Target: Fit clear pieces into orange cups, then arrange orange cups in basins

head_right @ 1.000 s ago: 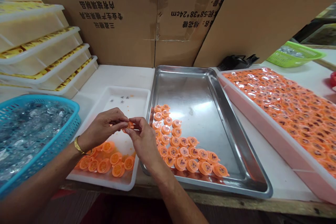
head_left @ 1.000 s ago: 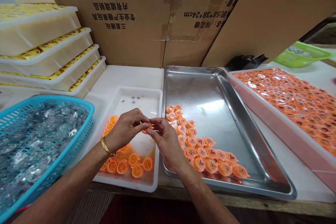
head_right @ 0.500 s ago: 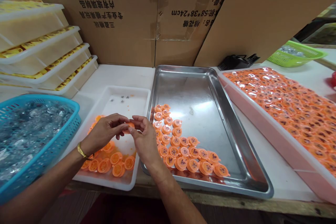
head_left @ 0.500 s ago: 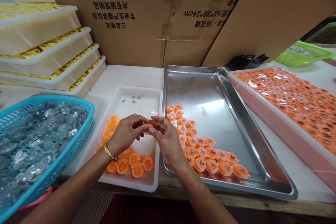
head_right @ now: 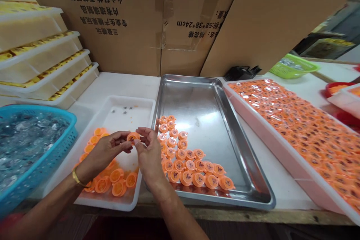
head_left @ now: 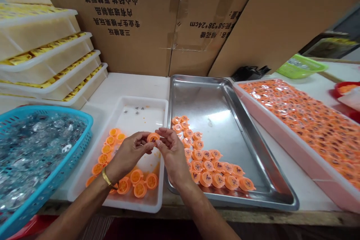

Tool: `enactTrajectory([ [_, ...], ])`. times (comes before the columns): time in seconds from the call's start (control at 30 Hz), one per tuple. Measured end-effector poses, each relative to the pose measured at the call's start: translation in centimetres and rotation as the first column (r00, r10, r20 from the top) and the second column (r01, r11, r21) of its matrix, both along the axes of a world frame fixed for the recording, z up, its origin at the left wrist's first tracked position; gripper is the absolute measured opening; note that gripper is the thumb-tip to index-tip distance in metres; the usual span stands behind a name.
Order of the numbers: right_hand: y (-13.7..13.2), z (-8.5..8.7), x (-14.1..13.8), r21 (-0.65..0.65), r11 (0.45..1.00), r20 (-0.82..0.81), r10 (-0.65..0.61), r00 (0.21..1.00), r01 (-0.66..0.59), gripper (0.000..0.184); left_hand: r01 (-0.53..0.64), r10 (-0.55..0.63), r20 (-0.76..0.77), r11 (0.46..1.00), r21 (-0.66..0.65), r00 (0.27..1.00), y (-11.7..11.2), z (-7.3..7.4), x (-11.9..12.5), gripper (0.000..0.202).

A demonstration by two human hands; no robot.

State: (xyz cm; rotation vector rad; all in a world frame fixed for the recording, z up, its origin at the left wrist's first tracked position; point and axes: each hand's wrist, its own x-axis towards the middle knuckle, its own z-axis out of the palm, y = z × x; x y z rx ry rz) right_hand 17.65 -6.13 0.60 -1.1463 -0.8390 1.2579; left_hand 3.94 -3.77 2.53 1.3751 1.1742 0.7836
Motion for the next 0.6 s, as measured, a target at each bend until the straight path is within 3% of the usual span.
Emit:
enactTrajectory([
  [0.23, -0.2, 0.0, 0.7, 0.016, 0.999, 0.049, 0.046, 0.998, -0.047, 0.025, -0.019, 0.02, -0.057, 1.0, 0.02, 0.998, -0.4, -0.6, 0.7, 0.029],
  [0.3, 1.0, 0.1, 3.1, 0.035, 0.999, 0.114, 0.009, 0.993, -0.013, 0.025, -0.042, 0.042, -0.028, 0.999, -0.002, 0.999, -0.4, -0.5, 1.0, 0.04],
  [0.37, 2.9, -0.3, 6.7, 0.067, 0.992, 0.295, -0.12, 0.948, 0.105, 0.027, -0.061, 0.061, 0.002, 0.998, -0.013, 0.998, -0.2, -0.2, 0.9, 0.056],
  [0.43, 5.2, -1.3, 11.0, 0.052, 0.962, 0.562, -0.251, 0.788, 0.269, 0.031, -0.093, 0.093, -0.015, 0.996, 0.009, 0.996, 0.3, 0.0, 0.1, 0.057],
  [0.53, 7.8, -3.6, 15.7, -0.058, 0.957, 0.656, -0.178, 0.733, 0.284, 0.025, -0.189, 0.194, -0.102, 0.981, 0.053, 0.976, 1.1, 0.3, -1.6, 0.046],
  [0.6, 8.6, -5.1, 17.0, -0.135, 0.962, 0.674, -0.087, 0.734, 0.238, 0.018, -0.251, 0.262, -0.164, 0.964, 0.084, 0.951, 1.7, 0.4, -2.7, 0.046],
])
